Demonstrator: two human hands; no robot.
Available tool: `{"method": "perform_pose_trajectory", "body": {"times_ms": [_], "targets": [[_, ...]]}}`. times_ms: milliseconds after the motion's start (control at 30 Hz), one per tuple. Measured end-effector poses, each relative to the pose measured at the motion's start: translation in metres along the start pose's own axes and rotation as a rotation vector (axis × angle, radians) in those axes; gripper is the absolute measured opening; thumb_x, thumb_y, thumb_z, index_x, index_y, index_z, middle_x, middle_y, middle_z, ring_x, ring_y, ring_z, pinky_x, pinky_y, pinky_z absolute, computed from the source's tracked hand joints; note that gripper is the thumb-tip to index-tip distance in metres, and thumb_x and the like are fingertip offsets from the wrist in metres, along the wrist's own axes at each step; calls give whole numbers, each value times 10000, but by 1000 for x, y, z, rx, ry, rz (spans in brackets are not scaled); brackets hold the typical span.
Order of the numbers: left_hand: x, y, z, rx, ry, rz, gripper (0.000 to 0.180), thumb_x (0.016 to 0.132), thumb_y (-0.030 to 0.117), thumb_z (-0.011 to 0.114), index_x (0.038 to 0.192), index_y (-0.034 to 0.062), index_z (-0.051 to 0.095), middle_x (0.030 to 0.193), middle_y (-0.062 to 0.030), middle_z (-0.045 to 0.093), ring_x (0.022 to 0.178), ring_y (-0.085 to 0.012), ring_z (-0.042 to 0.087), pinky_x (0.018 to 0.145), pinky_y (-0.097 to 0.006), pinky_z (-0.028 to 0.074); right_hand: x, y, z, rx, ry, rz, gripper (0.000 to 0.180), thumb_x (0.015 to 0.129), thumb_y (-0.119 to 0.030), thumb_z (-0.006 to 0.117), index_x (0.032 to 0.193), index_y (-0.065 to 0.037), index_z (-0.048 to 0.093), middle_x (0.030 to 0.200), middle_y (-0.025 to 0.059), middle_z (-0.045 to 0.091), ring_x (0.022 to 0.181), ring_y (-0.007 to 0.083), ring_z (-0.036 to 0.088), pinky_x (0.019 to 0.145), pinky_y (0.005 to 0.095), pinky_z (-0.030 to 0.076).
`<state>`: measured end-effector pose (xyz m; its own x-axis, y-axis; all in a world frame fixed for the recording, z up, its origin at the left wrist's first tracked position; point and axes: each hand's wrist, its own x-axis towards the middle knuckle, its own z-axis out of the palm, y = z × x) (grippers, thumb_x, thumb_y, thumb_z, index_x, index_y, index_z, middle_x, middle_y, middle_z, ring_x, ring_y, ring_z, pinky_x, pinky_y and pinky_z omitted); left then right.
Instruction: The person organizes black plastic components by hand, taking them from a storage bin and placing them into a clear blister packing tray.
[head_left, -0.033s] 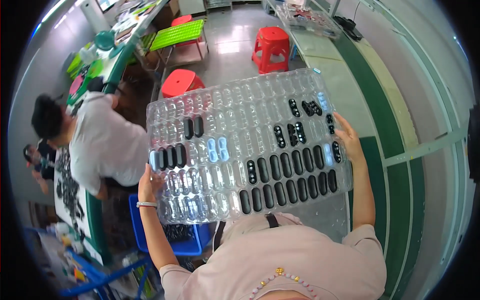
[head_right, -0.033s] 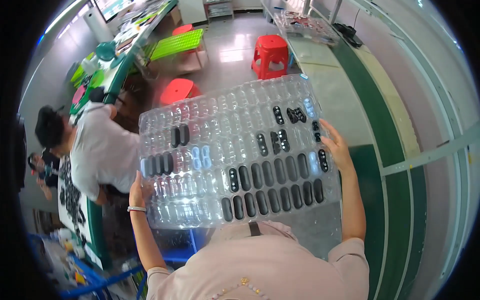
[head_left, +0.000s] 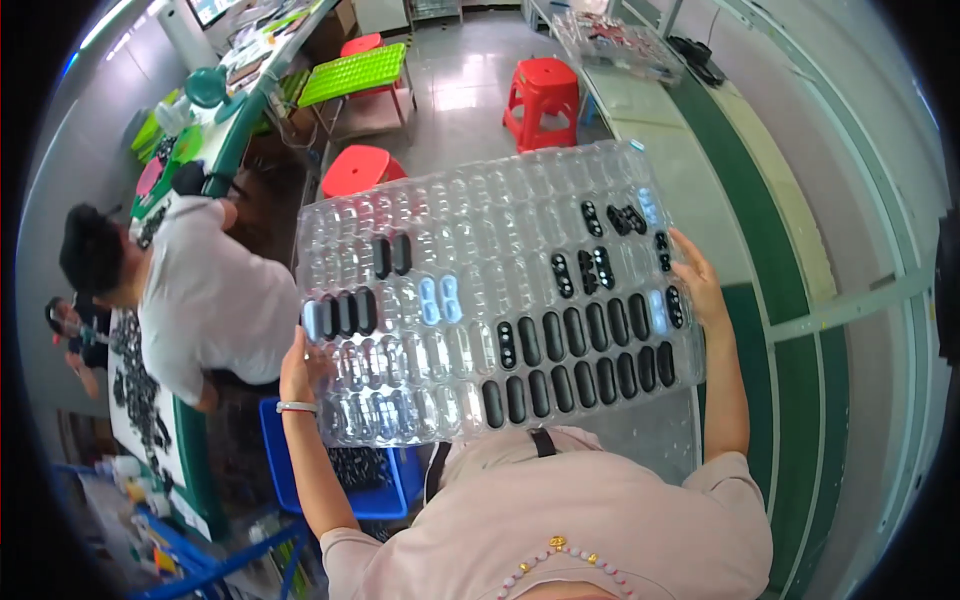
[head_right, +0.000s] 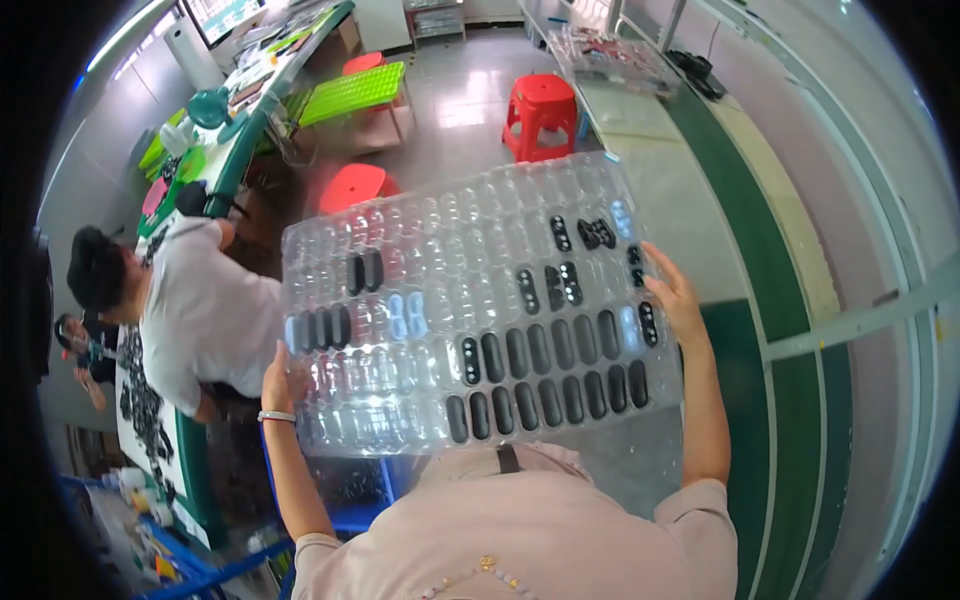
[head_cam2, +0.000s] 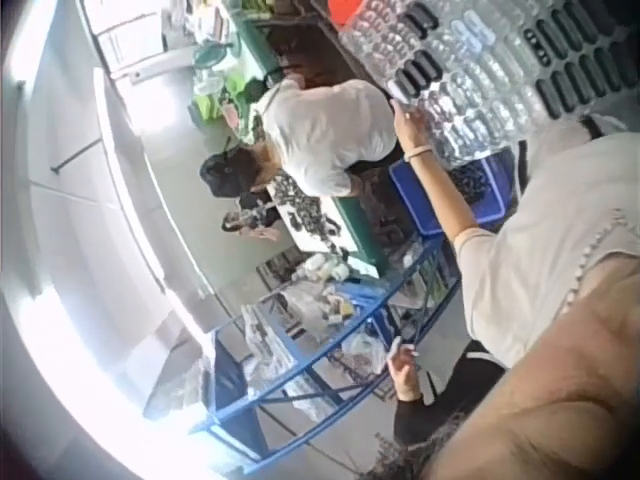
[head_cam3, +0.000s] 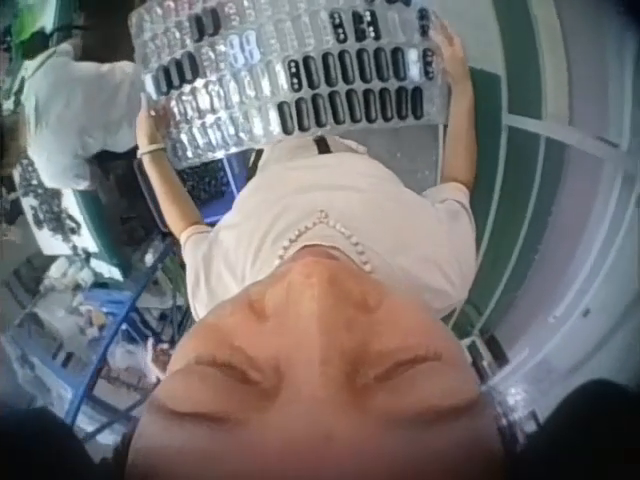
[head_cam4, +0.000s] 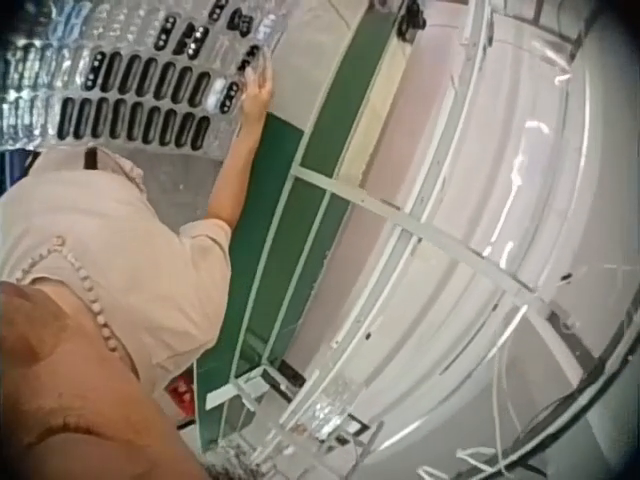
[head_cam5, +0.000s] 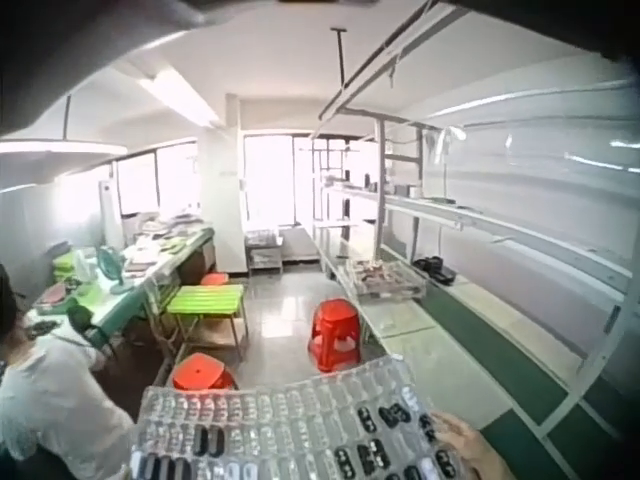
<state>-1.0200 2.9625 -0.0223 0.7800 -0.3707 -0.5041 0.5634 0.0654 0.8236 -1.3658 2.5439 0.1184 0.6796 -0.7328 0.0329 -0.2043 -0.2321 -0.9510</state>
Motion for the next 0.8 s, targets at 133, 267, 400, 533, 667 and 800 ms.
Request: {"method": "perform_pose_trajectory", "body": {"times_ms": [133, 267, 400, 533, 667, 800], "targets": [[53, 14, -10, 128, -37, 2, 395, 819, 451, 482, 663, 89, 503, 565, -9, 489, 491, -112, 477, 463, -230, 379, 7, 12, 26, -47, 42, -81, 476, 777, -47, 454, 1246, -98, 396, 1248, 15, 401, 827, 43, 491, 632, 161, 403], [110, 25, 19, 83, -183, 12, 382, 839, 430, 463, 663, 92, 504, 557, 10, 474, 480, -89, 440, 455, -217, 345, 34, 32, 21, -13, 88, -41, 476, 778, -39, 449, 1246, -103, 397, 1237, 14, 417, 779, 17, 496, 557, 132, 369], [160, 42, 37, 168, -113, 21, 379, 833, 440, 467, 702, 88, 511, 569, 16, 467, 481, -78, 420, 463, -208, 332, 77, 39, 30, 47, 124, -22, 476, 780, -34, 448, 1248, -98, 392, 1226, 24, 424, 782, 21, 501, 565, 140, 379], [221, 91, 30, 199, -124, 7, 461, 806, 506, 461, 777, 54, 551, 666, -37, 545, 561, -120, 505, 544, -238, 403, 166, 23, 74, 96, 69, -81, 481, 780, -30, 443, 1253, -90, 383, 1231, 34, 413, 805, 31, 500, 608, 156, 396], [267, 131, 14, 188, -2, 31, 457, 821, 489, 447, 831, 53, 580, 690, -38, 571, 592, -131, 524, 563, -246, 408, 264, 11, 128, 63, -45, 23, 493, 779, -28, 440, 1264, -64, 360, 1254, 39, 393, 959, 79, 476, 740, 193, 409], [324, 176, -20, 168, 133, 22, 458, 827, 486, 437, 849, 53, 583, 690, -46, 569, 591, -124, 511, 550, -248, 395, 374, -4, 203, -8, -195, -225, 543, 773, -59, 448, 1296, -83, 305, 1255, 33, 382, 732, 21, 447, 613, 148, 367]]}}
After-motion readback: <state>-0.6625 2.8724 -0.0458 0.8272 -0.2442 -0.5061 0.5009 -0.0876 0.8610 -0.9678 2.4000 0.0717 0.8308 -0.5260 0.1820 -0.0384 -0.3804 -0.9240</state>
